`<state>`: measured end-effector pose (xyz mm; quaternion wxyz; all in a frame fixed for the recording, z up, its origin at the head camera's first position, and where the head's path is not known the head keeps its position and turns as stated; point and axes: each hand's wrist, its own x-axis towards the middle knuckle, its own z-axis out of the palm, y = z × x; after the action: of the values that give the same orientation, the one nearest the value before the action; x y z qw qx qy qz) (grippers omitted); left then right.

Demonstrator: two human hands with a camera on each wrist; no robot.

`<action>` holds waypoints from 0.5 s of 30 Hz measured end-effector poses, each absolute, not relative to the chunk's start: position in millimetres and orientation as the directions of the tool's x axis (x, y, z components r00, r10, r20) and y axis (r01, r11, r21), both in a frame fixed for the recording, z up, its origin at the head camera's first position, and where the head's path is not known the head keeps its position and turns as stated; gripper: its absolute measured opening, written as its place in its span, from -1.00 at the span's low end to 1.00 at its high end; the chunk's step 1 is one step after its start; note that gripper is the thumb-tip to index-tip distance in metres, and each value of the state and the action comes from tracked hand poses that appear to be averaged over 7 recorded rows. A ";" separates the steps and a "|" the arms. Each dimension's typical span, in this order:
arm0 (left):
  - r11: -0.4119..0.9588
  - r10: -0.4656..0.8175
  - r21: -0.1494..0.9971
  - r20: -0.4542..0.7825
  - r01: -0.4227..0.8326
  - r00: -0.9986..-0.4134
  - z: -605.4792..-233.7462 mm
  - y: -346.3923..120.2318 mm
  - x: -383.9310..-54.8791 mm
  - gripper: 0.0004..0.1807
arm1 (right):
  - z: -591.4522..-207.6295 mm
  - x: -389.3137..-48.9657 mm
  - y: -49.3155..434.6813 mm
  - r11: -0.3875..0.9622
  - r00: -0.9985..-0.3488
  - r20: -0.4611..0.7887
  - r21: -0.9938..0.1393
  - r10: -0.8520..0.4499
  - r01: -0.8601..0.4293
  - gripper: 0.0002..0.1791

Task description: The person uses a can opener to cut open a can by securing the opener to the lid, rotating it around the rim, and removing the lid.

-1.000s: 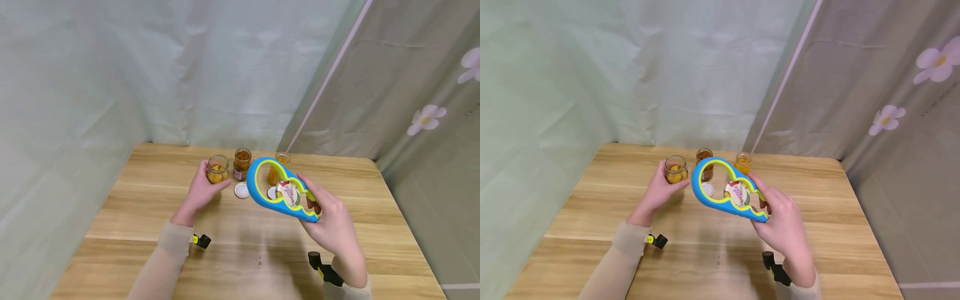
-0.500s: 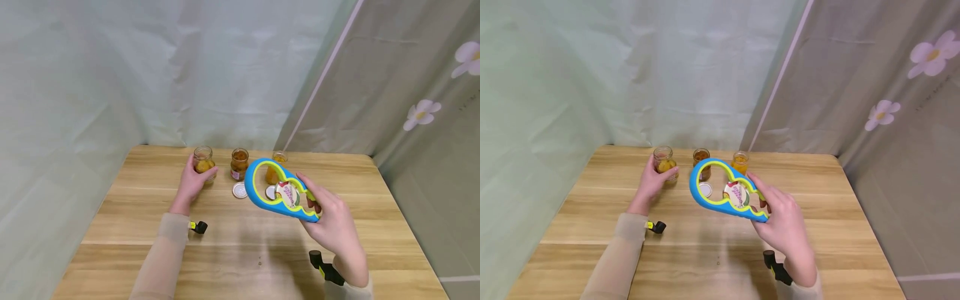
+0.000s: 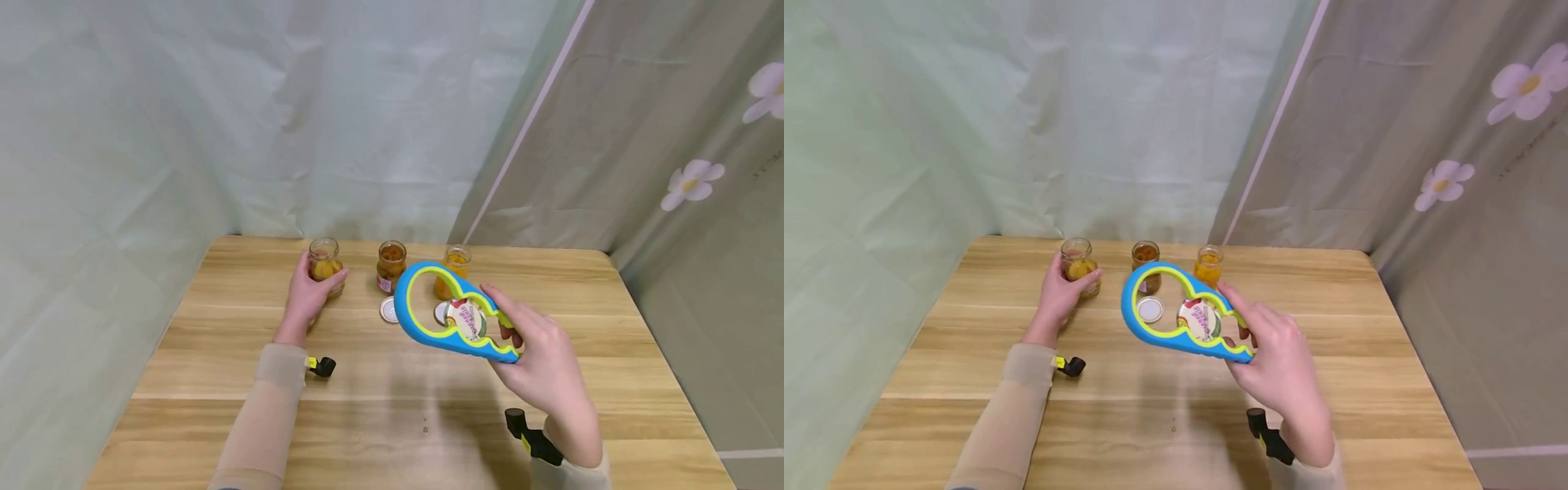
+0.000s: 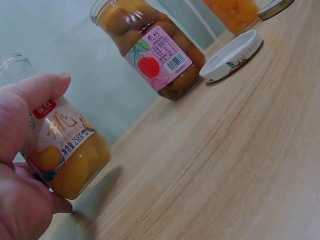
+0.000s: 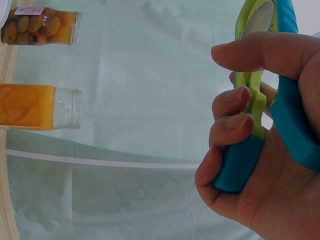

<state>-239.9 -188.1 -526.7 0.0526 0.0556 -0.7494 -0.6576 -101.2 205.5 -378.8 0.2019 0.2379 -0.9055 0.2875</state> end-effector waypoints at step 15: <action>0.128 -0.177 0.988 -0.066 -0.090 -0.982 -509.5 -183.5 -232.2 -0.18 | -376.5 -98.7 203.6 0.728 -0.819 0.477 -0.429 -0.320 -0.534 -0.03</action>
<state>-232.2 -183.5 -509.5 0.0333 0.0889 -0.7503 -0.6542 -98.7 203.6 -376.5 0.1889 0.2345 -0.9102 0.2843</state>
